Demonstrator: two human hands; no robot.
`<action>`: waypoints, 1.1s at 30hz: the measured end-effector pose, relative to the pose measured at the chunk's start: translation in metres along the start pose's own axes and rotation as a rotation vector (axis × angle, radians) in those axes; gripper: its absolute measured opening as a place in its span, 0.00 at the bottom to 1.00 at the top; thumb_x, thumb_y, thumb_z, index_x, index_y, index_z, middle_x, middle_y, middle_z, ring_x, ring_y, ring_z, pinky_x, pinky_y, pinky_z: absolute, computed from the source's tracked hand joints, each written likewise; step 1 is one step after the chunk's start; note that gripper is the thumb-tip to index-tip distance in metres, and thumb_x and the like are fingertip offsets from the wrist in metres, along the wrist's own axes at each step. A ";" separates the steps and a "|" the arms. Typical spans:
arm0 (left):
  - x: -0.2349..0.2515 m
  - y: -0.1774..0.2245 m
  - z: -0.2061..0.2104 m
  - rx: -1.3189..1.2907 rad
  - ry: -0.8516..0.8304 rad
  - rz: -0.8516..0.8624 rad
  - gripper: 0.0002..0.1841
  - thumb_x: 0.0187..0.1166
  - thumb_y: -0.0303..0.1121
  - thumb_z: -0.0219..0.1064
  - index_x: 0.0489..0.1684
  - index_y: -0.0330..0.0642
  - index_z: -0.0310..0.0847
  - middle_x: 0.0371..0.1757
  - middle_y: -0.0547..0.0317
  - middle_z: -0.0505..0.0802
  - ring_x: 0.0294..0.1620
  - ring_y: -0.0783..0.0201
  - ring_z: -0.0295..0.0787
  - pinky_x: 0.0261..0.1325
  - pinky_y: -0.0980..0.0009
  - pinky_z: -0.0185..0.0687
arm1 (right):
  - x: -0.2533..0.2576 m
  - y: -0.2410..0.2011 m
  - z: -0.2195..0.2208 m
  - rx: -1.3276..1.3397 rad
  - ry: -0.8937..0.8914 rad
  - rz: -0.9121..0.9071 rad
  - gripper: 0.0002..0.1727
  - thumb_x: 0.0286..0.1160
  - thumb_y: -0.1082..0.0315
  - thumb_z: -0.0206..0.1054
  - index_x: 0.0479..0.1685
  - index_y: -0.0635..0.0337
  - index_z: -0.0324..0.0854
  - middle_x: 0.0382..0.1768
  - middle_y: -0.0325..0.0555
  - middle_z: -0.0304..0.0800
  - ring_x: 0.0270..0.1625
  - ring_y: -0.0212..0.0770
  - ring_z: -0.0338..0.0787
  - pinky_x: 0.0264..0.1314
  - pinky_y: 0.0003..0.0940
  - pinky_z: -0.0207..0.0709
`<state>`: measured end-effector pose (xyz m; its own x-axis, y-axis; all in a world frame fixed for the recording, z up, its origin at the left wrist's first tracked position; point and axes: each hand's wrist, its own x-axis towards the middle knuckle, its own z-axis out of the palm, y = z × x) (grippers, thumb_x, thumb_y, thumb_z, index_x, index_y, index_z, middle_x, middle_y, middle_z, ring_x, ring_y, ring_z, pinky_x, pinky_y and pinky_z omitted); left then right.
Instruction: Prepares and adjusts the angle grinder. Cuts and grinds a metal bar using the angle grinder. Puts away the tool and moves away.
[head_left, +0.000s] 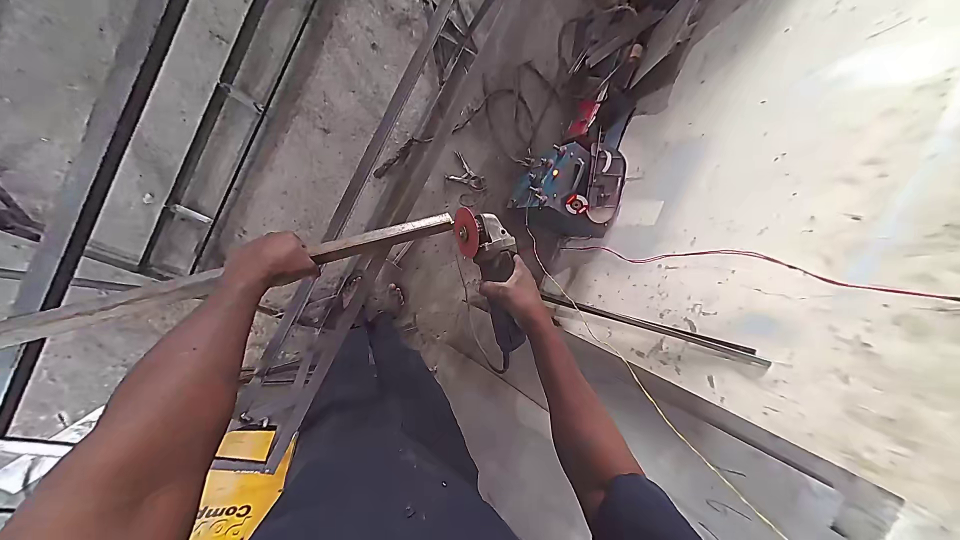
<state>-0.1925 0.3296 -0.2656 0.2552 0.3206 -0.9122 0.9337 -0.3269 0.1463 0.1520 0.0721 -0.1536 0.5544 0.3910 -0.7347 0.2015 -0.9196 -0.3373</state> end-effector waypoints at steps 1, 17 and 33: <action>0.001 0.001 -0.002 -0.003 0.001 -0.008 0.22 0.61 0.54 0.79 0.22 0.42 0.83 0.29 0.41 0.90 0.36 0.38 0.90 0.32 0.31 0.78 | 0.003 -0.003 0.001 0.004 0.002 0.006 0.55 0.39 0.51 0.88 0.80 0.50 0.67 0.54 0.56 0.90 0.51 0.54 0.92 0.47 0.62 0.86; 0.012 -0.008 0.007 0.014 0.021 0.016 0.23 0.59 0.57 0.78 0.17 0.46 0.81 0.25 0.45 0.88 0.32 0.41 0.88 0.28 0.33 0.78 | -0.003 -0.014 0.000 0.021 0.004 0.008 0.57 0.40 0.51 0.89 0.83 0.45 0.65 0.57 0.57 0.89 0.50 0.57 0.91 0.44 0.62 0.84; -0.018 0.007 0.008 0.080 0.158 -0.068 0.18 0.60 0.55 0.73 0.20 0.50 0.83 0.29 0.45 0.91 0.36 0.38 0.91 0.27 0.33 0.78 | -0.003 -0.025 -0.007 -0.069 0.025 0.002 0.57 0.41 0.53 0.86 0.84 0.48 0.64 0.56 0.59 0.89 0.50 0.60 0.91 0.44 0.65 0.83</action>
<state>-0.1924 0.3142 -0.2508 0.2339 0.4777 -0.8468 0.9289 -0.3669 0.0496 0.1514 0.0934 -0.1391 0.5745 0.3892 -0.7201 0.2550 -0.9210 -0.2944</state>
